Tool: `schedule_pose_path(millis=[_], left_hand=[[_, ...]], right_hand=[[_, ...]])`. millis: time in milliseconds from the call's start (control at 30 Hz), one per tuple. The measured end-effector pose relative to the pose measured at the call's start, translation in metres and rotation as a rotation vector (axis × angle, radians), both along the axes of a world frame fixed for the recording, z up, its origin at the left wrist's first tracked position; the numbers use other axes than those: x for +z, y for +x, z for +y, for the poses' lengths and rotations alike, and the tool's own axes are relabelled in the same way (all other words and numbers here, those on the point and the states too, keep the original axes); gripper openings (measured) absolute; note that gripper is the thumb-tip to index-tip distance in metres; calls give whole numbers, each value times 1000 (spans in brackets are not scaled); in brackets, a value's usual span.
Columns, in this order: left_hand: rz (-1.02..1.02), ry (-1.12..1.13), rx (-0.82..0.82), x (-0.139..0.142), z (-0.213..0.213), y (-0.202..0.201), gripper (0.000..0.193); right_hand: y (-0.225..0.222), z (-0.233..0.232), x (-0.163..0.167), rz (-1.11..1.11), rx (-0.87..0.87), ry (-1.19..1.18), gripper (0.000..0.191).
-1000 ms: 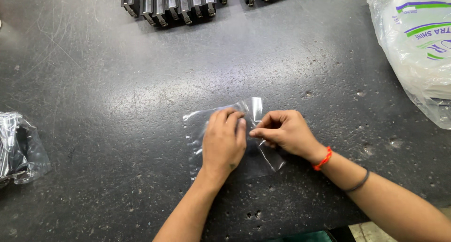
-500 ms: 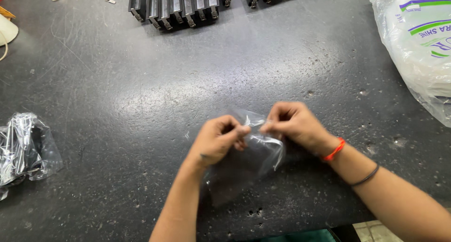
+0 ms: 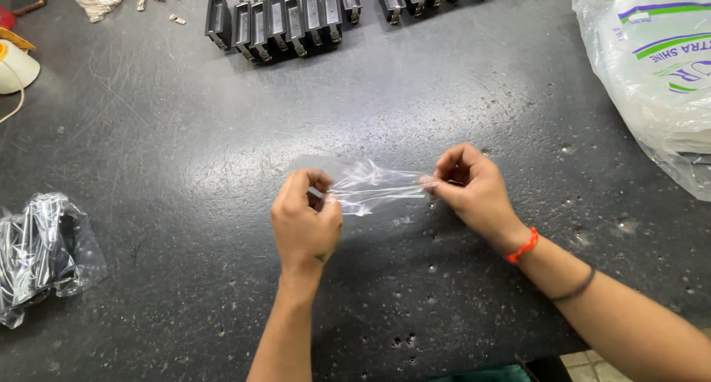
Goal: The person places small black rectangular components into clear plastic bags, seals them, and stacks them on the table. They also handle a larger black component, inspecting its metal contacts and sliding parts before placing it aside.
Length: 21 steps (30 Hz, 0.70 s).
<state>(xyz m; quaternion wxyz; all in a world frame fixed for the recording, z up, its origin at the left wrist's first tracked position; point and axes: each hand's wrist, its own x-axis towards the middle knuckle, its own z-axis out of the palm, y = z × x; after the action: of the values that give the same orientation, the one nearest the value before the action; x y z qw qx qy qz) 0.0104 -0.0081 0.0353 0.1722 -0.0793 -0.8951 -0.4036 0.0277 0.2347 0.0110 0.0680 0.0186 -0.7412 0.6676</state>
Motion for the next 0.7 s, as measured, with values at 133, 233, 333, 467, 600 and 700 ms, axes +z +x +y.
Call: schedule_pose_path(millis=[133, 233, 333, 467, 600, 700], left_hand=[[29, -49, -26, 1, 0, 6, 18], [269, -153, -62, 2, 11, 19, 16], [380, -179, -74, 6, 16, 27, 20], [320, -26, -190, 14, 19, 29, 18], [402, -108, -346, 21, 31, 49, 19], [436, -127, -408, 25, 38, 63, 24]], right_hand=[[21, -14, 15, 721, -10, 429, 22], [51, -31, 30, 959, 186, 478, 17], [67, -36, 43, 1062, 332, 548, 25], [70, -48, 40, 756, 215, 658, 34], [53, -47, 25, 574, 230, 613, 46], [36, -41, 14, 702, 214, 798, 54]])
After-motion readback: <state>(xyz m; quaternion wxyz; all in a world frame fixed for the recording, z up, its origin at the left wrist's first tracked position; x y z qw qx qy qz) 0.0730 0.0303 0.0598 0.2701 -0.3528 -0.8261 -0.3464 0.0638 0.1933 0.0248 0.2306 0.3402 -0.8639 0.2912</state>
